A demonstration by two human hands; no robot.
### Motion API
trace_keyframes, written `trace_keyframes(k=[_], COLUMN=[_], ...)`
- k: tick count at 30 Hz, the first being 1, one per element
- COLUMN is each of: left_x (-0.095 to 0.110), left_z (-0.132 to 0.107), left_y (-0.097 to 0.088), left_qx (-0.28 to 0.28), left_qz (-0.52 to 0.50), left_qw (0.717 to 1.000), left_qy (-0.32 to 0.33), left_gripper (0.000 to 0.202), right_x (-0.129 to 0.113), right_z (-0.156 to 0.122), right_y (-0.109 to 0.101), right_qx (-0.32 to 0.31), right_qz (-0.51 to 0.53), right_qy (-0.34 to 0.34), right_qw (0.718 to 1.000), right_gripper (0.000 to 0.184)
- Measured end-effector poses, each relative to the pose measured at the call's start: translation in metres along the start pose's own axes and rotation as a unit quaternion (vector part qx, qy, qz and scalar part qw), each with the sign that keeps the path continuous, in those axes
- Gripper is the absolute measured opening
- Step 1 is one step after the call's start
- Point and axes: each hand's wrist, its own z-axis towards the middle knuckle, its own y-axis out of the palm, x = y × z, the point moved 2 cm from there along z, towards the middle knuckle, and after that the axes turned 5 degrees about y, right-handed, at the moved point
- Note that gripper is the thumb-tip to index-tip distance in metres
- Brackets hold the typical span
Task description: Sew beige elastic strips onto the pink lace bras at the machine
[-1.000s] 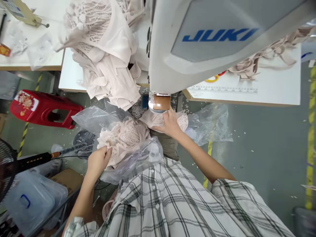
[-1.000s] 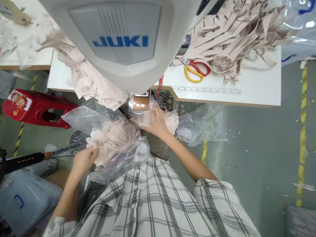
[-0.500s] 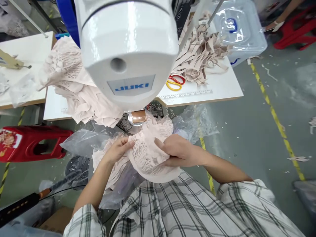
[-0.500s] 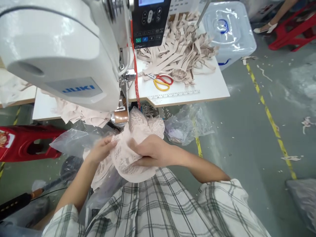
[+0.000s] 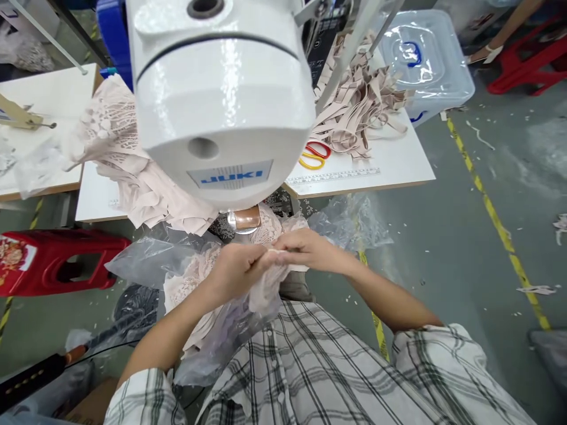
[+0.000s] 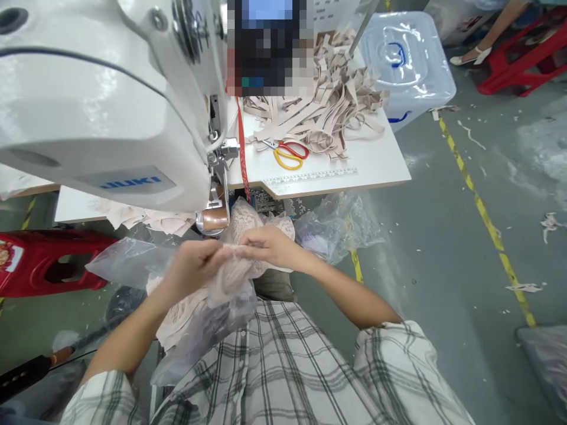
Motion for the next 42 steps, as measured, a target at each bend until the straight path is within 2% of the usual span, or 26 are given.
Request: trace_keyframes(k=[2,5,6,9,12,20,24,27,30,32,34,36,37,39,42], left_x=[-0.005,-0.017,-0.020,-0.026,-0.027,-0.028,-0.033,-0.033,-0.029,-0.027,-0.026,-0.028,-0.029,-0.031,-0.034], left_z=[0.002,0.006,0.007,0.013,0.019,0.029,0.030,0.028,0.025,0.023,0.021,0.020,0.020,0.019,0.018], left_y=[-0.016,-0.038,-0.043,-0.049,-0.049,-0.053,-0.052,-0.051,-0.053,-0.055,-0.058,-0.060,-0.061,-0.061,-0.061], left_qx=[0.078,0.168,0.193,0.235,0.256,0.276,0.266,0.258,0.264,0.273,0.281,0.279,0.276,0.265,0.250], left_qz=[0.014,-0.007,-0.014,-0.015,0.019,0.042,0.049,0.057,0.065,0.068,0.073,0.076,0.077,0.074,0.069], left_qw=[0.996,0.979,0.971,0.954,0.945,0.946,0.946,0.948,0.945,0.943,0.943,0.945,0.946,0.949,0.954], left_qy=[-0.035,-0.118,-0.139,-0.185,-0.204,-0.163,-0.176,-0.177,-0.183,-0.178,-0.163,-0.153,-0.152,-0.150,-0.147], left_gripper=[0.041,0.023,0.025,0.048,0.056,0.053,0.050,0.049,0.051,0.050,0.047,0.044,0.042,0.041,0.042], right_x=[0.003,0.002,0.001,-0.002,-0.006,-0.008,-0.007,0.002,0.028,0.053,0.079,0.100,0.110,0.124,0.136], right_z=[0.016,0.034,0.039,0.048,0.052,0.056,0.057,0.058,0.060,0.059,0.056,0.047,0.041,0.028,0.012], right_y=[0.001,-0.003,-0.005,-0.012,-0.019,-0.028,-0.031,-0.030,-0.019,-0.005,0.013,0.030,0.036,0.042,0.042], right_qx=[0.063,0.159,0.171,0.189,0.198,0.208,0.203,0.194,0.197,0.170,0.060,-0.066,-0.103,-0.113,-0.069], right_qz=[0.049,0.062,0.067,0.087,0.089,0.084,0.087,0.090,0.140,0.196,0.236,0.253,0.268,0.315,0.378], right_qy=[0.035,0.068,0.075,0.090,0.092,0.089,0.094,0.099,0.085,0.069,0.058,0.072,0.093,0.149,0.198], right_qw=[0.996,0.983,0.980,0.974,0.972,0.970,0.971,0.972,0.967,0.963,0.968,0.963,0.953,0.931,0.902], right_gripper=[0.044,0.040,0.039,0.037,0.037,0.035,0.037,0.040,0.049,0.071,0.085,0.077,0.069,0.056,0.051])
